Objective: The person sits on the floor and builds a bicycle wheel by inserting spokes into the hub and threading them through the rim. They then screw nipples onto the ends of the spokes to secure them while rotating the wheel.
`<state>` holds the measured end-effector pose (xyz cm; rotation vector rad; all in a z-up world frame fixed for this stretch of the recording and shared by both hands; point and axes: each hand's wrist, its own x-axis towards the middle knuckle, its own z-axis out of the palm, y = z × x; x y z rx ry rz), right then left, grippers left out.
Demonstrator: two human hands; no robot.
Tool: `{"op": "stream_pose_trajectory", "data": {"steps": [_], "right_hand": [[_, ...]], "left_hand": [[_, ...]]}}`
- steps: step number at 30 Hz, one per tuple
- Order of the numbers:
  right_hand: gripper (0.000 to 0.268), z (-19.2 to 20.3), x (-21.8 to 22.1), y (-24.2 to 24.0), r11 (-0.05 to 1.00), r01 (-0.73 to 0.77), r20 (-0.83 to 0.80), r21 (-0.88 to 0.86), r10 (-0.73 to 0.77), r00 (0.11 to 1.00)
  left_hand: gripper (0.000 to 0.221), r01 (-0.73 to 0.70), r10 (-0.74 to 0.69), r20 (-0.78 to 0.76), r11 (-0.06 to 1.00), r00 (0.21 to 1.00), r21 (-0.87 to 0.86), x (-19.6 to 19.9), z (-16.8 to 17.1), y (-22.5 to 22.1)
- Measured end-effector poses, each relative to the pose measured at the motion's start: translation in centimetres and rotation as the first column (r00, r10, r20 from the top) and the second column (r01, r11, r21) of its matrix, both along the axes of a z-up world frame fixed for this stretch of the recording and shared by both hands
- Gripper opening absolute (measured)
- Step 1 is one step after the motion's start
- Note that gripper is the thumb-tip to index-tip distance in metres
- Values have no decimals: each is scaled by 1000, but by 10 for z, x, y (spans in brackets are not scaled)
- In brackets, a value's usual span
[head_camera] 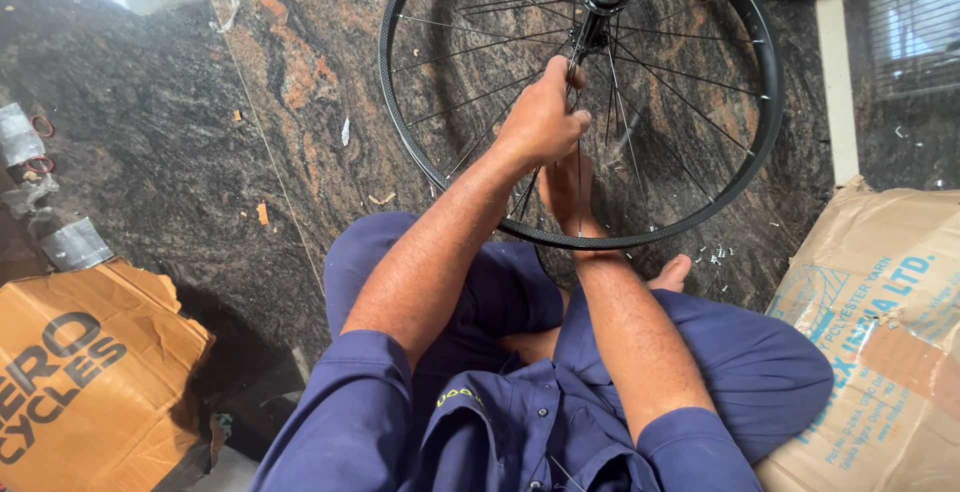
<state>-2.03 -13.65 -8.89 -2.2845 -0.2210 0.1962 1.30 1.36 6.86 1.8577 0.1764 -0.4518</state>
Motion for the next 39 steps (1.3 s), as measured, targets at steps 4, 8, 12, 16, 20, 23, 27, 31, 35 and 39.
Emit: {"op": "stream_pose_trajectory", "data": {"steps": [4,8,12,16,20,23,27,31,35,39], "right_hand": [[61,-3,7,-2,1000,-13,152,8,11,988],[46,6,28,6,820,133,-48,557,-128,991],[35,52,38,24,301,445,-468,844,6,884],[36,62,22,23,279,433,-456,857,18,890],[40,19,-5,-10,683,346,-343,643,-148,928],[36,-13,-56,-40,855,258,-264,451,-148,953],[35,11,-125,-74,974,-181,-126,-138,163,978],[45,135,-123,-72,718,-693,-384,-72,621,683],[27,236,-40,-40,892,-452,-99,-7,449,888],[18,228,70,0,994,-88,336,-61,104,936]], "left_hand": [[47,-10,9,28,1000,1000,4,1,-11,-3],[74,-67,68,100,998,993,-13,-1,-23,-8],[86,-108,124,47,958,991,-267,3,-33,-1],[90,-108,118,-1,900,993,-421,12,-52,-1],[83,-95,116,16,871,993,-482,9,-70,-10],[82,-99,119,7,854,993,-510,12,-72,-10],[84,-83,101,9,861,995,-501,14,-71,-11],[85,-94,94,-23,876,995,-473,12,-70,-9],[85,-86,95,-8,861,995,-501,13,-76,-11],[89,-66,97,40,877,994,-477,13,-77,-10]]}}
